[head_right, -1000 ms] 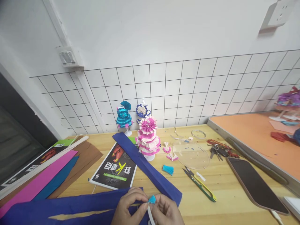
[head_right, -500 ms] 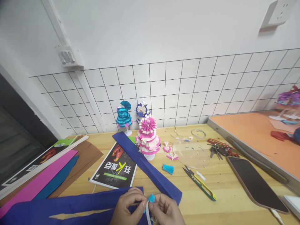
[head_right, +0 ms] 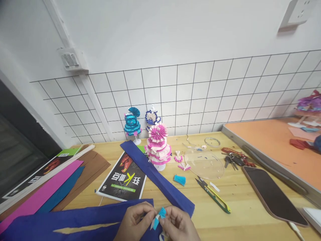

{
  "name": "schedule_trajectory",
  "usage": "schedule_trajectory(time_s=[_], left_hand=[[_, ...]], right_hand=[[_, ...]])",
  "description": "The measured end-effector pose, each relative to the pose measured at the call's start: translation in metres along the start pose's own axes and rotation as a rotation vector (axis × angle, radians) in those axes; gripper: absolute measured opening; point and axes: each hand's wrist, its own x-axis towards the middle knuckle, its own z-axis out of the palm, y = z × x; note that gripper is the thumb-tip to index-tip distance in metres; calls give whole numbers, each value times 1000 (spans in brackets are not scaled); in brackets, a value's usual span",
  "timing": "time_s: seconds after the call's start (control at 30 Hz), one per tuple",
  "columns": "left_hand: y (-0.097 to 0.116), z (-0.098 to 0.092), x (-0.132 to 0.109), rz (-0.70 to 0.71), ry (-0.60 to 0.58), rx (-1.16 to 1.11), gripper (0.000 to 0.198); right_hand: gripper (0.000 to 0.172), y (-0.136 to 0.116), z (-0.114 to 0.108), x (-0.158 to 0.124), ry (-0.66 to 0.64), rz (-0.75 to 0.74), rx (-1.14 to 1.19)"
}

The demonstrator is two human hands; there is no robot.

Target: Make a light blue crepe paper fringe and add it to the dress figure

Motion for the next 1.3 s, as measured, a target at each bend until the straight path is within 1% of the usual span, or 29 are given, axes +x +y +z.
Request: schedule_trajectory(time_s=[0.07,0.17,0.33,0.5,0.6,0.7,0.9,1.13,1.3], left_hand=[[2,0,0,9,-20,-13,18],[5,-1,1,40,-46,29,14],[3,2,1,-1,12,89,16],[-6,8,-1,-66,50,26,14],[-9,11,-1,-133,42,-100,11],[-11,12,1,-202,41,-235,9],[-15,11,3,-322,68,-338,13],[-14,11,5,-346,62,-376,12],[-12,8,5,-345,52,-411,13]], right_hand=[[36,2,0,0,15,-2,-7],[36,5,0,0,44,24,2],[35,4,1,0,46,11,-24],[37,1,4,-1,58,3,40],[46,3,5,-1,98,6,80],[53,6,5,-1,123,-13,66],[63,13,5,-1,162,-59,-22],[79,13,1,0,134,-27,-43],[90,14,-2,0,58,-22,-10]])
